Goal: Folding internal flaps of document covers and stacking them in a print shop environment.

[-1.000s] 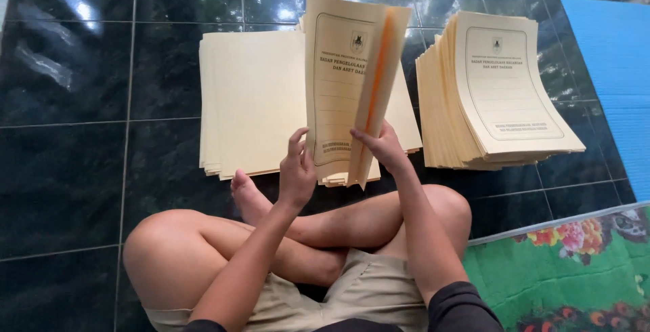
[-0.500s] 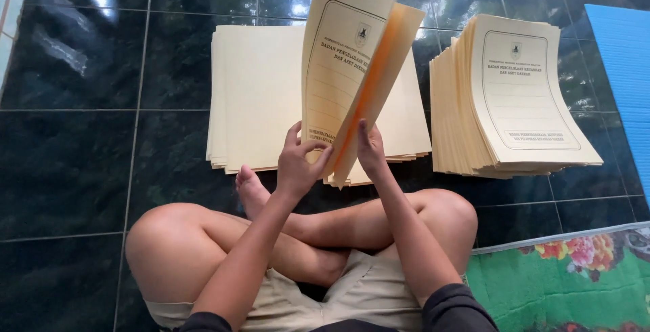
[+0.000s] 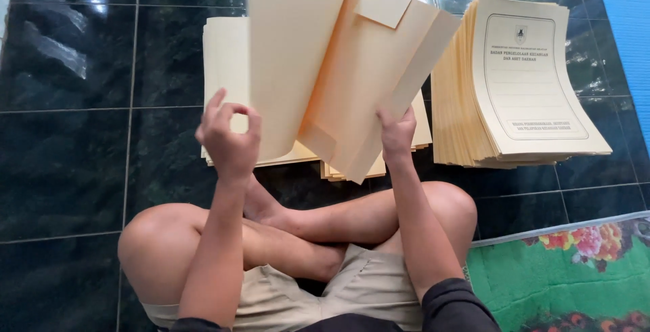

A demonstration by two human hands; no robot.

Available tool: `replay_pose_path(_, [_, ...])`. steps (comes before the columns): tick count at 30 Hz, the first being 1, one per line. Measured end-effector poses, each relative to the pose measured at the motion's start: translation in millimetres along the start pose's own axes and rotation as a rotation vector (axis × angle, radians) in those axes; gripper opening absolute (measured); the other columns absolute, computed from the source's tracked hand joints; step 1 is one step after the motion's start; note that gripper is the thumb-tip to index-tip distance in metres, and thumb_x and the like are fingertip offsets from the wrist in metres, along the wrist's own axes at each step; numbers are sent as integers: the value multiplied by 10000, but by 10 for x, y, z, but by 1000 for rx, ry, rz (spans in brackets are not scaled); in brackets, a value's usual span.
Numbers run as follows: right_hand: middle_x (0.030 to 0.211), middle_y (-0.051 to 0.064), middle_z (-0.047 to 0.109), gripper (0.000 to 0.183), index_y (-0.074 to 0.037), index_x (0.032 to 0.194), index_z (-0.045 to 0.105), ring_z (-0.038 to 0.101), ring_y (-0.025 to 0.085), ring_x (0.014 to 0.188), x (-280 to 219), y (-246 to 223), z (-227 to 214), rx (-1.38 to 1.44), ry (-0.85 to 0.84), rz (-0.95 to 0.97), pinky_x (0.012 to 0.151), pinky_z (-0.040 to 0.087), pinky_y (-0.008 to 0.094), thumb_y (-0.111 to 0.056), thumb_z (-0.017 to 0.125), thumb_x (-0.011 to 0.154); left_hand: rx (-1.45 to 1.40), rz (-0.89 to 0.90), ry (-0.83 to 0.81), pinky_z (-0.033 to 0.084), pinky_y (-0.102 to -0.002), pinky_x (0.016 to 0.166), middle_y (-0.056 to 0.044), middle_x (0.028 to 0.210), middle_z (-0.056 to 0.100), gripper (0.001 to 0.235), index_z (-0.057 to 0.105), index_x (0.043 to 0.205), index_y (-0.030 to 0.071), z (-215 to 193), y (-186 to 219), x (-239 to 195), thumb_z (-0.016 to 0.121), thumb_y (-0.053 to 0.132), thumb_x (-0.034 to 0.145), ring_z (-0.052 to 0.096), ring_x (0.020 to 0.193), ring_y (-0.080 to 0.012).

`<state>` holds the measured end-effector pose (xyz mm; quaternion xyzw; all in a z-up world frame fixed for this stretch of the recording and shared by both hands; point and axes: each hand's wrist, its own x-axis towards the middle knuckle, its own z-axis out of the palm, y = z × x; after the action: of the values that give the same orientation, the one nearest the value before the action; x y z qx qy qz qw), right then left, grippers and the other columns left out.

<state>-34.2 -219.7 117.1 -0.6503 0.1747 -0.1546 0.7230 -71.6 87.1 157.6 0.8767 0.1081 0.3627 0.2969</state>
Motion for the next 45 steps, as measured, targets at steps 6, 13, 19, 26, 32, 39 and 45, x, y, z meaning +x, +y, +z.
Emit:
replay_pose_path(6, [1066,178,656,692,-143,1300,367,727,264,879,36,133,4,-110,16,-48,761,626,422,-125,887,843,60,383,129,242,-547,1167,-158,1488,550,290,686,1230,144,-18,137,-127,696,319,998,467,1435,-317])
replay_pose_path(13, [965,124,615,341,-89,1217,603,674,196,856,21,117,64,-56,52,-53,729,606,384,-216,707,918,-353,461,-607,425,-574,1102,-144,1465,569,756,571,1435,177,364,577,-1009,798,477,780,546,1362,-363])
replay_pose_path(19, [844,136,735,124,-69,916,730,747,201,755,176,176,-88,116,-46,178,736,632,352,-193,727,918,-257,519,-839,392,-584,1133,-149,1580,423,789,385,1591,250,468,586,-1198,689,453,893,426,1457,-387])
replay_pose_path(26, [1091,130,722,290,-72,1239,624,740,284,1026,237,241,-79,330,-233,348,950,598,423,-163,675,969,-212,515,-834,373,-661,1127,-220,1663,249,921,271,1638,257,534,586,-1298,711,327,832,286,1514,-478])
replay_pose_path(32, [1081,142,724,367,-55,1270,607,756,288,969,60,22,-99,196,-381,349,860,632,469,-124,736,933,-211,502,-729,378,-616,1142,-149,1681,276,890,260,1659,286,657,497,-1339,485,35,836,310,1524,-418])
replay_pose_path(39, [981,111,716,456,-70,1226,554,766,248,820,-82,-110,-174,168,-748,466,649,663,413,60,754,837,-220,465,-629,372,-606,1152,-131,1674,303,877,293,1651,267,696,465,-1319,483,57,821,318,1528,-399])
replay_pose_path(45, [1070,126,700,432,-60,1274,560,754,298,925,171,-36,-247,271,-515,445,777,642,528,18,714,878,-233,649,-493,475,-581,1049,-162,1601,442,785,428,1597,235,539,633,-1365,480,5,848,459,1428,-445])
